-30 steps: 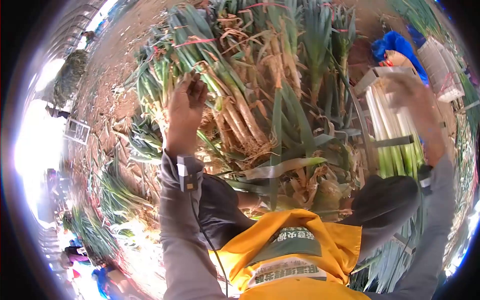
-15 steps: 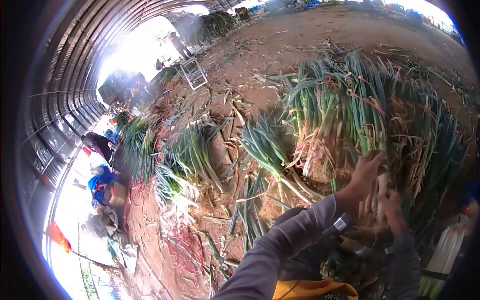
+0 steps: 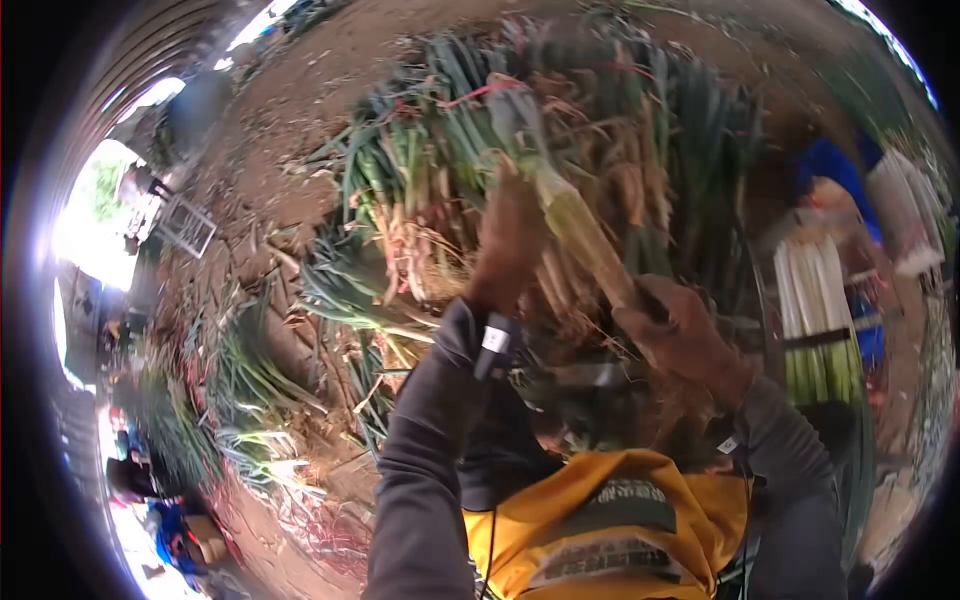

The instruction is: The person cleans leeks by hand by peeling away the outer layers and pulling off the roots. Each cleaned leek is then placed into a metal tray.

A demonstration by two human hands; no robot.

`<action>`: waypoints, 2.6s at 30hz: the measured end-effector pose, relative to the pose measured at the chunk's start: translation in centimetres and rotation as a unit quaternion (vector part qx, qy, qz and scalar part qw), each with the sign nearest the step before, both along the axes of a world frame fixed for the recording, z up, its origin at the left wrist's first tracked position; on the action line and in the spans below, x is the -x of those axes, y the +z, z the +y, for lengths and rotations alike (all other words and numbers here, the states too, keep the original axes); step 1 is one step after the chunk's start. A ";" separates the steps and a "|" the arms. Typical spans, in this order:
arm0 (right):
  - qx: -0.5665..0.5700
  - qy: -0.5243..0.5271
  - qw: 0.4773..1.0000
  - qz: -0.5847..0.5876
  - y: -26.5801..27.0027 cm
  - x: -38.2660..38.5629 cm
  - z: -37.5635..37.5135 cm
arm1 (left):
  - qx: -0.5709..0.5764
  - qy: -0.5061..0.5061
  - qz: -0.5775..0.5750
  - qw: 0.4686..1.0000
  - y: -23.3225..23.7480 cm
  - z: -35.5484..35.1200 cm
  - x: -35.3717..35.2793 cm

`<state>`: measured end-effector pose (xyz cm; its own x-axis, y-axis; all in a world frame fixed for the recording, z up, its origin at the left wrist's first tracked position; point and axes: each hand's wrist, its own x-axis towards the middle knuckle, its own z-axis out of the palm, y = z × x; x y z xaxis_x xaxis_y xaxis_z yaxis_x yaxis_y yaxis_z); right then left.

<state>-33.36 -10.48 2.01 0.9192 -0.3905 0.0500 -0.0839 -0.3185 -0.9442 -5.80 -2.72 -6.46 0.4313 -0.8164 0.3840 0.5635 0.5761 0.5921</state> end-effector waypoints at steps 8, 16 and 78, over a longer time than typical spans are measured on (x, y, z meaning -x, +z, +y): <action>0.174 -0.021 0.980 -0.093 -5.5 5.0 -0.4 | -0.121 0.053 0.081 0.988 6.9 -3.1 5.6; 0.166 -0.095 0.977 -0.091 -8.9 2.8 0.6 | -0.128 0.149 0.056 0.979 6.7 -1.9 4.1; 0.014 0.027 0.992 -0.120 -2.7 -9.9 1.8 | -0.133 0.200 0.041 0.970 10.9 6.4 3.4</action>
<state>-23.44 -8.65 -0.72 0.8991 -0.3358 0.2809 0.1611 -0.3427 -0.9255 -9.20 3.66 4.47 0.7536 -0.6438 0.1326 0.3790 0.5905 0.7125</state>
